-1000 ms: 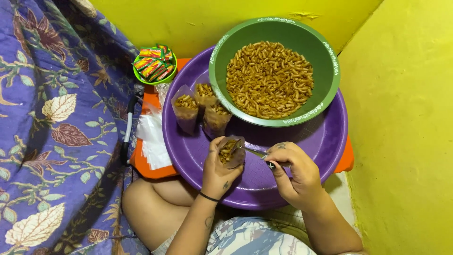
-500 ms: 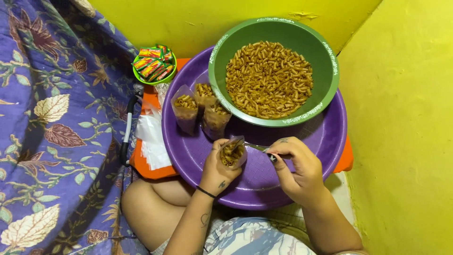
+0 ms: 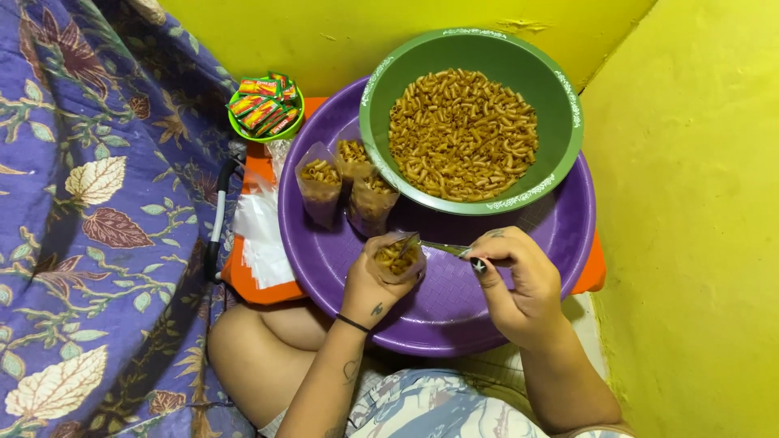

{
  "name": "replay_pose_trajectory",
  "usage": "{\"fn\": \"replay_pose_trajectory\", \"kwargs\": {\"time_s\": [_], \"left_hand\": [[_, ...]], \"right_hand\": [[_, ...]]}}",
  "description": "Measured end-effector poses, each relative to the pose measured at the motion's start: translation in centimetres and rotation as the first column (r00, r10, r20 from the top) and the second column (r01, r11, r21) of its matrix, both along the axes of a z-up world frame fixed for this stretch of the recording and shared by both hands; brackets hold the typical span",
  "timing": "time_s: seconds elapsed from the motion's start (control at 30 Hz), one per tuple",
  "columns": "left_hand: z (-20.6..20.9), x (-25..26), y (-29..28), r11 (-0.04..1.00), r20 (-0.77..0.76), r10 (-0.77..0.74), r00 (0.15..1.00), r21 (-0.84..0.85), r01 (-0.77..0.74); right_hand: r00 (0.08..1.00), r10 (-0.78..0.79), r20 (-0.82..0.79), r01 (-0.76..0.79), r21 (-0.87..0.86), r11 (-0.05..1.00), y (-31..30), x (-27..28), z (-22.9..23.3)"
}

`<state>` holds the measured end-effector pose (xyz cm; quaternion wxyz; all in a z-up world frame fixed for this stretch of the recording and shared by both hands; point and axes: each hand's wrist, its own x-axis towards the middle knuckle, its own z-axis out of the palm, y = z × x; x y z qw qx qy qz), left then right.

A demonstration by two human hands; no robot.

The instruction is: Scooping snacks from a large bowl into small plastic bags and sealing them manually.

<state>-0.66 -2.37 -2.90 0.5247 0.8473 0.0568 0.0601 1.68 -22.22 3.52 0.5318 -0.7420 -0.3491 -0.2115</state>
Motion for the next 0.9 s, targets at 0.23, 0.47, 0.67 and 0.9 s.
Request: {"fn": "replay_pose_trajectory", "kwargs": {"time_s": [0.23, 0.47, 0.67, 0.9], "left_hand": [[-6.6, 0.3, 0.7, 0.987, 0.033, 0.067, 0.997, -0.149, -0.061], [-3.9, 0.2, 0.6, 0.995, 0.123, -0.010, 0.992, -0.092, 0.022], [-4.9, 0.4, 0.6, 0.993, 0.152, -0.050, 0.987, -0.095, 0.065], [-5.5, 0.9, 0.3, 0.994, 0.048, 0.027, 0.998, -0.105, -0.022]], "right_hand": [[0.999, 0.022, -0.036, -0.022, -0.012, 1.000, -1.1, 1.8, 1.2], [0.980, -0.153, -0.129, 0.176, 0.193, 0.965, -5.8, 8.4, 0.6], [0.923, -0.349, 0.164, 0.381, -0.243, 0.892, -4.3, 11.5, 0.9], [0.899, -0.372, 0.229, 0.427, -0.276, 0.861, -2.7, 12.2, -2.4]]}}
